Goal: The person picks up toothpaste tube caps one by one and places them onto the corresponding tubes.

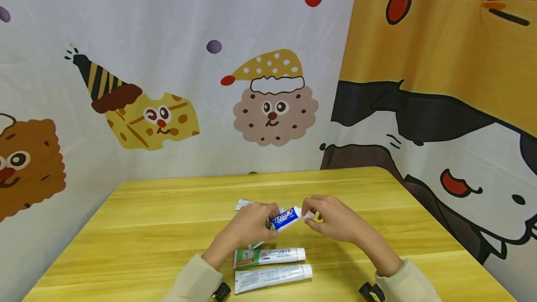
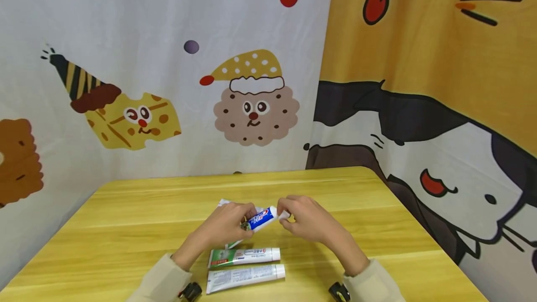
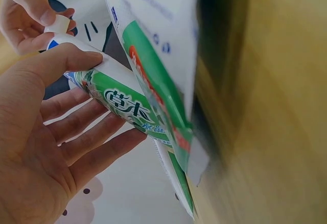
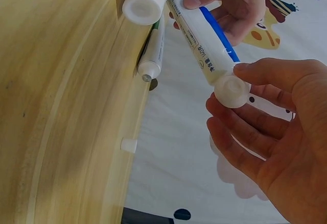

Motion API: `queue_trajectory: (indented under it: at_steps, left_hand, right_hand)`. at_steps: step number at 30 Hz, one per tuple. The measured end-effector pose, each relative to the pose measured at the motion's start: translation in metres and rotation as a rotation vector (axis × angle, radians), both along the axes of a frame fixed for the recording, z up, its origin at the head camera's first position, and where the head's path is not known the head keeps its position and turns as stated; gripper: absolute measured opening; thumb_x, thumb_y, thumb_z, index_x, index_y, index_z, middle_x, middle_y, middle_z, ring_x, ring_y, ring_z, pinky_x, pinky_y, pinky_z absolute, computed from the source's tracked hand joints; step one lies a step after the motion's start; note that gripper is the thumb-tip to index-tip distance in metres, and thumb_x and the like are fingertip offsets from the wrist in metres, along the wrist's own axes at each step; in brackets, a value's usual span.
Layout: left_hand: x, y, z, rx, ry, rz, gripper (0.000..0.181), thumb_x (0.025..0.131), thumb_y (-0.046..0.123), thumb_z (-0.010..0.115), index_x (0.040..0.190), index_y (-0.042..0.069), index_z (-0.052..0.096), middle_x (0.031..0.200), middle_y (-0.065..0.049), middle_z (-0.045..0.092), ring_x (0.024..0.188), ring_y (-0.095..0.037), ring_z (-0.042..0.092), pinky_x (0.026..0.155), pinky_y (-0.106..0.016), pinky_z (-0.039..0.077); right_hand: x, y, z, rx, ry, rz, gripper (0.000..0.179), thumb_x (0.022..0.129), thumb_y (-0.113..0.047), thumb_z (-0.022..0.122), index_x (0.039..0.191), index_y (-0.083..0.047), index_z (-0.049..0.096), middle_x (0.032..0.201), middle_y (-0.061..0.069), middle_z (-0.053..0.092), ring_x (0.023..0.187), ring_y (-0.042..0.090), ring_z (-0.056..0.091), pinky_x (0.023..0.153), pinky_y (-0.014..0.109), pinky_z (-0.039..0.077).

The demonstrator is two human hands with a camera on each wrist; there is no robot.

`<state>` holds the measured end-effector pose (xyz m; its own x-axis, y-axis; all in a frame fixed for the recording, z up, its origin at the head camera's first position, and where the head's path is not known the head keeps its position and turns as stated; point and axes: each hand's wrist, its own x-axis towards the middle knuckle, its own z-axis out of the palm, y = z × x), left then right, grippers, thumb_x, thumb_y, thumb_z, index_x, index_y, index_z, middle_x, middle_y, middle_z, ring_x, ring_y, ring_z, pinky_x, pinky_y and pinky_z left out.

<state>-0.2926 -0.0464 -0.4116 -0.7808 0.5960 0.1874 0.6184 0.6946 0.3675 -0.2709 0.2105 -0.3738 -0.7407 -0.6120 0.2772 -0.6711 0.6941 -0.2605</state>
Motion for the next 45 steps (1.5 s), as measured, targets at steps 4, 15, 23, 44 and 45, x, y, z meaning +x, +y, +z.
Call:
queue_trajectory:
  at_steps: [4, 15, 23, 44, 45]
  left_hand:
    - [0.0003, -0.0007, -0.0010, 0.004, -0.003, -0.002, 0.032, 0.082, 0.026, 0.081, 0.110, 0.017, 0.070, 0.088, 0.011, 0.069, 0.066, -0.001, 0.055, 0.062, -0.019, 0.047]
    - [0.0014, -0.0022, -0.0043, 0.005, -0.004, -0.004, 0.029, 0.082, 0.025, 0.081, 0.107, 0.017, 0.069, 0.085, 0.012, 0.067, 0.062, -0.002, 0.052, 0.058, -0.020, 0.045]
    - [0.0011, -0.0028, -0.0049, -0.014, 0.003, -0.004, 0.032, 0.081, 0.027, 0.081, 0.109, 0.017, 0.070, 0.084, 0.012, 0.066, 0.060, -0.002, 0.049, 0.055, -0.020, 0.043]
    - [-0.0011, -0.0035, 0.0015, -0.021, -0.004, -0.017, 0.031, 0.082, 0.027, 0.080, 0.110, 0.019, 0.070, 0.086, 0.012, 0.067, 0.063, -0.003, 0.053, 0.057, -0.021, 0.044]
    - [-0.0004, -0.0038, 0.0010, -0.015, -0.013, -0.014, 0.031, 0.082, 0.027, 0.080, 0.110, 0.019, 0.070, 0.086, 0.013, 0.066, 0.063, -0.003, 0.052, 0.057, -0.021, 0.044]
  right_hand:
    - [0.0000, -0.0005, -0.0008, 0.007, -0.001, 0.001, 0.010, 0.092, -0.016, 0.075, 0.099, -0.021, 0.068, 0.096, -0.011, 0.069, 0.087, 0.003, 0.062, 0.074, 0.023, 0.055]
    - [-0.0002, -0.0019, -0.0023, 0.010, -0.022, 0.008, 0.010, 0.093, -0.016, 0.076, 0.098, -0.021, 0.069, 0.096, -0.011, 0.070, 0.087, 0.003, 0.062, 0.074, 0.023, 0.055]
    - [-0.0019, -0.0016, -0.0046, 0.022, -0.046, 0.015, 0.009, 0.094, -0.017, 0.074, 0.097, -0.022, 0.068, 0.095, -0.013, 0.069, 0.087, 0.003, 0.064, 0.075, 0.023, 0.056]
    - [-0.0048, -0.0004, -0.0040, 0.033, -0.067, 0.009, 0.005, 0.094, -0.018, 0.073, 0.097, -0.020, 0.070, 0.092, -0.014, 0.070, 0.086, 0.002, 0.065, 0.074, 0.025, 0.057]
    - [-0.0042, -0.0006, -0.0042, 0.032, -0.066, 0.005, 0.005, 0.094, -0.018, 0.074, 0.097, -0.020, 0.069, 0.093, -0.014, 0.069, 0.086, 0.003, 0.065, 0.075, 0.025, 0.057]
